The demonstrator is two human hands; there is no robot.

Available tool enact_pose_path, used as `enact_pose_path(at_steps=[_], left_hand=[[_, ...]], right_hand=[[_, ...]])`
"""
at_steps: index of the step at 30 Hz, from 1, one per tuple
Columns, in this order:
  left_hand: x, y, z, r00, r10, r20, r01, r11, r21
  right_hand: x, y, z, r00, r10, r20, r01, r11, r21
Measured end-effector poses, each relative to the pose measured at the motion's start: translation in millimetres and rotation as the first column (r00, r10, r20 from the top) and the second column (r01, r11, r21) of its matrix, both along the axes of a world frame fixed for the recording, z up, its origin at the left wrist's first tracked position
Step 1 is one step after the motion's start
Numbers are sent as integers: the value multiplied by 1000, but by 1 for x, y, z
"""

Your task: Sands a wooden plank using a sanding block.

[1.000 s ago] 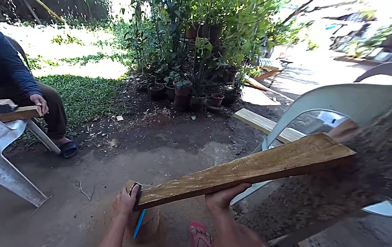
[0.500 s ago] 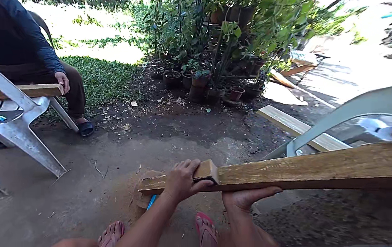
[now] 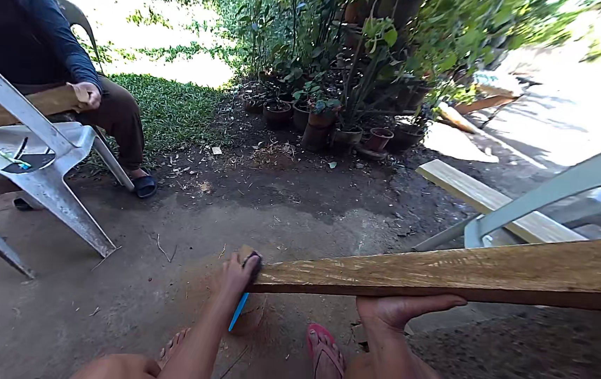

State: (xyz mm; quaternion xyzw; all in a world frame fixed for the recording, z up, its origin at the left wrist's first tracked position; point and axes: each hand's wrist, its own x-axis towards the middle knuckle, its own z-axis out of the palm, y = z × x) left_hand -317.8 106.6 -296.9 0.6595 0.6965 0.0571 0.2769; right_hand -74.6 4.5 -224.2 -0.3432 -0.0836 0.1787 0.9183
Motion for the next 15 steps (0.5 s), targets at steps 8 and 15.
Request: enact_pose_path(at_steps=[8, 15], left_hand=[[24, -13, 14, 996, -64, -68, 69, 995, 72], [-26, 12, -30, 980, 178, -94, -189, 973, -129]], right_hand=[[0, 1, 0, 1000, -13, -19, 14, 1000, 15], [6, 1, -6, 999, 17, -31, -17, 1000, 9]])
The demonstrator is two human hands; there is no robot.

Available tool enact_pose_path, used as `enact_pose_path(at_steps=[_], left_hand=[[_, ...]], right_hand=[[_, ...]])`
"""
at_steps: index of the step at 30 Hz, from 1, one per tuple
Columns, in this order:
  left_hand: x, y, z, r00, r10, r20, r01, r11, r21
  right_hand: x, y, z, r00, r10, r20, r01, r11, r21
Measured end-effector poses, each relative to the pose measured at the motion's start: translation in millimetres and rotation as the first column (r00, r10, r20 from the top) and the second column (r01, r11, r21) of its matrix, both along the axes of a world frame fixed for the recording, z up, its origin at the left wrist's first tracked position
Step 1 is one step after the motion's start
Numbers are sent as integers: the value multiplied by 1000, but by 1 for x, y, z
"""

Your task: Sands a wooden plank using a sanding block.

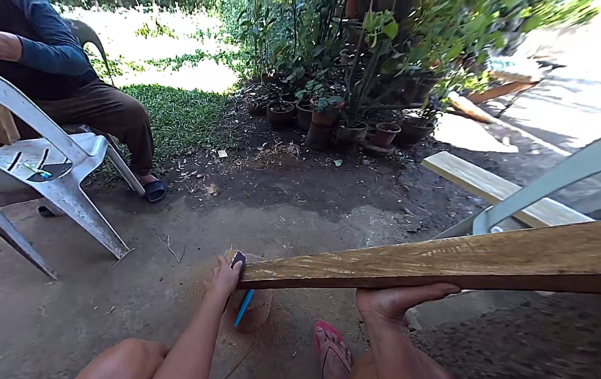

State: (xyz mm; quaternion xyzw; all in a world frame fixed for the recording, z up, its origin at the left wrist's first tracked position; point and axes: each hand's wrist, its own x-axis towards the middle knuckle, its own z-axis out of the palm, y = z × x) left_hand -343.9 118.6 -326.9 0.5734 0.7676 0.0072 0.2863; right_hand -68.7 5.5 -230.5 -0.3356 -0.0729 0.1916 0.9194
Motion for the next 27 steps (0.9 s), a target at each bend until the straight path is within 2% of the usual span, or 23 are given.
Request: enact_pose_path(at_steps=[2, 5, 7, 9, 11, 13, 17, 19, 21, 25, 27], left_hand=[[11, -14, 19, 995, -72, 66, 72, 997, 3], [39, -46, 61, 954, -263, 142, 257, 965, 62], [55, -68, 85, 910, -385, 155, 371, 922, 115], [64, -81, 95, 885, -445, 137, 426, 892, 148], [67, -77, 93, 900, -425, 94, 411, 901, 139], [63, -55, 83, 939, -335, 83, 330, 942, 65], [32, 4, 28, 994, -106, 16, 107, 994, -23], [19, 15, 14, 998, -63, -19, 62, 997, -43], [22, 6, 27, 991, -129, -38, 126, 990, -66], [51, -51, 86, 974, -225, -16, 223, 970, -97], [55, -61, 90, 972, -231, -30, 227, 969, -101]], right_hand=[[-1, 0, 1, 1000, -3, -7, 3, 1000, -1], [-3, 1, 2, 999, -32, 1, 32, 999, 12], [-3, 2, 2, 999, -42, 4, 42, 999, 19], [-3, 2, 2, 999, -50, 1, 50, 999, 17], [-3, 3, 2, 999, -50, -6, 50, 999, 20], [-2, 4, 2, 999, -45, -20, 46, 999, 26], [-3, 4, 5, 999, -41, -13, 41, 999, -3], [-3, 4, 5, 999, -40, -9, 40, 999, -2], [-3, 3, 4, 999, -40, -6, 40, 999, 6], [-5, 3, 3, 999, -51, -9, 51, 999, 15], [-4, 3, 3, 998, -70, -8, 70, 998, 4]])
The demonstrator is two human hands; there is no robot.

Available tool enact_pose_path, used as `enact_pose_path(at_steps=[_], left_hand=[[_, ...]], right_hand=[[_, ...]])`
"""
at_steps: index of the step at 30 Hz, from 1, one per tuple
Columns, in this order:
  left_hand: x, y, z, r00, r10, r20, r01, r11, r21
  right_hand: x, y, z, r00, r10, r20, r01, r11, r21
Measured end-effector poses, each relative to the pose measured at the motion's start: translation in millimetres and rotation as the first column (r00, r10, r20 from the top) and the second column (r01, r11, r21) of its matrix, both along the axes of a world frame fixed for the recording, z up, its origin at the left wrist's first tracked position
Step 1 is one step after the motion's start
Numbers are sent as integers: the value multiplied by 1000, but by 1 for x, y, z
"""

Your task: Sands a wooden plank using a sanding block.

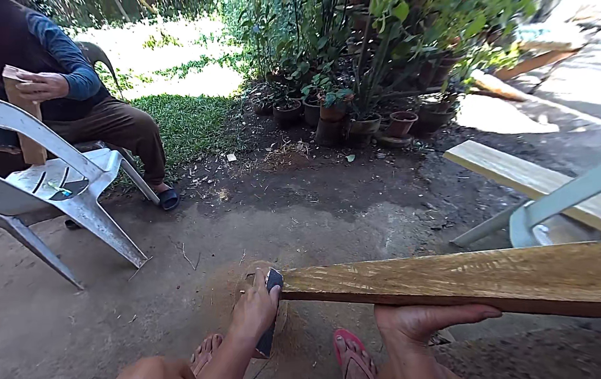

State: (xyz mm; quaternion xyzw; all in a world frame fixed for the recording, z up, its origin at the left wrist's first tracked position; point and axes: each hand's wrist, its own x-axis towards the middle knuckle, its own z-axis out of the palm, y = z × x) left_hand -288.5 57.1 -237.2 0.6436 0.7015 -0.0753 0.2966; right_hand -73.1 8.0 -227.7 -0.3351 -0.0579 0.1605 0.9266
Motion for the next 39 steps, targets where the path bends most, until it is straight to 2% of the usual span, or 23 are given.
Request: enact_pose_path(at_steps=[3, 7, 9, 11, 15, 17, 19, 24, 26, 30, 32, 34, 39], left_hand=[[-4, 23, -18, 1000, 26, -16, -26, 1000, 14], [-23, 76, -70, 985, 166, -36, -165, 986, 38], [-33, 90, -83, 979, 197, -48, -195, 980, 38], [-31, 83, -72, 986, 156, -65, -156, 988, 9], [-4, 31, -6, 997, 15, -76, -18, 999, -36], [5, 16, 4, 995, -13, -103, 9, 999, -37], [-3, 28, -10, 999, 10, -47, -11, 999, -32], [-40, 91, -89, 977, 207, -41, -206, 978, 37], [-46, 95, -92, 982, 182, -53, -182, 983, 8], [-24, 59, -36, 995, 72, -75, -78, 994, -77], [-16, 49, -29, 995, 52, -84, -58, 996, -65], [-21, 55, -42, 994, 75, -76, -78, 996, -42], [-64, 92, -103, 980, 184, -75, -185, 983, -3]], right_hand=[[1, 1, -2, 1000, -5, 1, 5, 1000, 7], [2, 0, -2, 1000, -7, -3, 7, 1000, 6], [2, 0, -3, 1000, 5, -11, -4, 1000, 18], [1, -2, -3, 1000, -3, -12, 3, 1000, 7], [0, -1, -2, 999, -40, 0, 40, 999, 5], [-1, -1, 0, 998, -58, -24, 58, 998, -10], [1, -1, 1, 998, -61, -31, 60, 998, -17], [2, 0, 1, 999, -43, -24, 43, 999, 3], [3, -1, 0, 999, -34, -8, 34, 999, 4], [1, -1, -1, 999, -45, 7, 45, 999, -8], [1, 0, 0, 998, -55, -10, 55, 998, -12], [1, 1, 2, 998, -59, -23, 58, 998, -21], [1, 1, 0, 998, -40, -47, 40, 999, 2]])
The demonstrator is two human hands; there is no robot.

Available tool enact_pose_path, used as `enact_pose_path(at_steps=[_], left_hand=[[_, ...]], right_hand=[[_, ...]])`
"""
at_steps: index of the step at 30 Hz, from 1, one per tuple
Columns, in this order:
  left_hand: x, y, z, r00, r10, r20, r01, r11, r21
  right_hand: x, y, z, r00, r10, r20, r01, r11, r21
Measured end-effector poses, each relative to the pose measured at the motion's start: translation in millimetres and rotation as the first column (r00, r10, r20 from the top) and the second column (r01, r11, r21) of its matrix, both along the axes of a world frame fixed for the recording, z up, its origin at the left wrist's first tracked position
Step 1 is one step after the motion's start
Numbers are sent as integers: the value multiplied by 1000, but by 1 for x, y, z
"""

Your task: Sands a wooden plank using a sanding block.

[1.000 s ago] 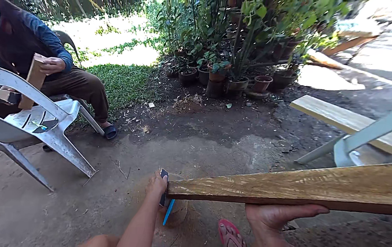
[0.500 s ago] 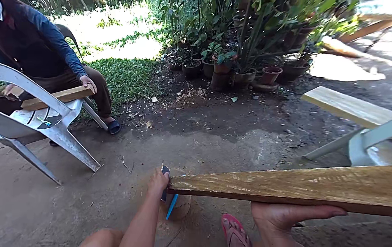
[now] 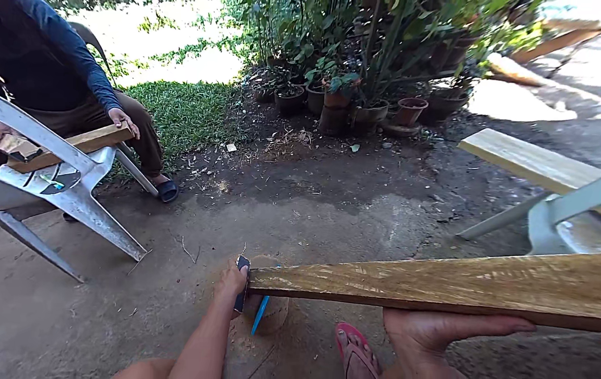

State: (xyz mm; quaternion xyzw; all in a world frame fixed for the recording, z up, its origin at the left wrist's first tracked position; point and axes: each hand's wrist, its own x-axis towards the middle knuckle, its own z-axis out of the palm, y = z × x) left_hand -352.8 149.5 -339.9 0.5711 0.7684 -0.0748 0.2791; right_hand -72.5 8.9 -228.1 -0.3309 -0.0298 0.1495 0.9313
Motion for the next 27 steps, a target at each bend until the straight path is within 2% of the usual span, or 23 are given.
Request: enact_pose_path(at_steps=[2, 6, 8, 10, 14, 15, 17, 19, 21, 24, 25, 27], left_hand=[[3, -2, 8, 1000, -25, -16, 25, 999, -26], [45, -43, 73, 988, -154, 14, 154, 987, -45], [58, -52, 85, 983, -181, 16, 181, 983, -31], [54, -43, 72, 986, -161, 30, 161, 987, -7], [17, -5, 16, 998, -53, 19, 52, 998, 31], [6, 2, 7, 998, -41, 44, 40, 999, 36], [-9, 4, 3, 971, 2, 239, -25, 995, 94], [-7, -9, 16, 835, 92, 543, -219, 960, 173], [2, -21, 38, 605, 146, 783, -355, 930, 101], [8, -35, 60, 311, 121, 943, -364, 931, 0], [11, -38, 63, 246, 106, 963, -359, 933, -11], [17, -44, 68, 184, 93, 979, -372, 928, -19]], right_hand=[[0, -1, 1, 1000, -1, 15, 1, 1000, -10], [1, -1, -3, 1000, -1, 8, 1, 1000, -15], [0, 0, -3, 1000, 0, -1, 0, 1000, 3], [-1, 0, 1, 1000, -5, 17, 5, 1000, -6], [-1, 1, 1, 1000, -12, 16, 12, 1000, -1], [-1, 1, 0, 1000, -4, 22, 3, 1000, 6], [0, 1, -1, 999, 17, 41, -17, 1000, 8], [0, 0, 0, 999, 33, 36, -33, 999, -9], [1, -1, 1, 999, 39, 12, -39, 999, -27], [0, 0, 2, 999, 51, 3, -51, 998, -43], [0, 0, 3, 998, 58, 3, -58, 997, -44], [0, 0, 2, 998, 62, -7, -63, 997, -37]])
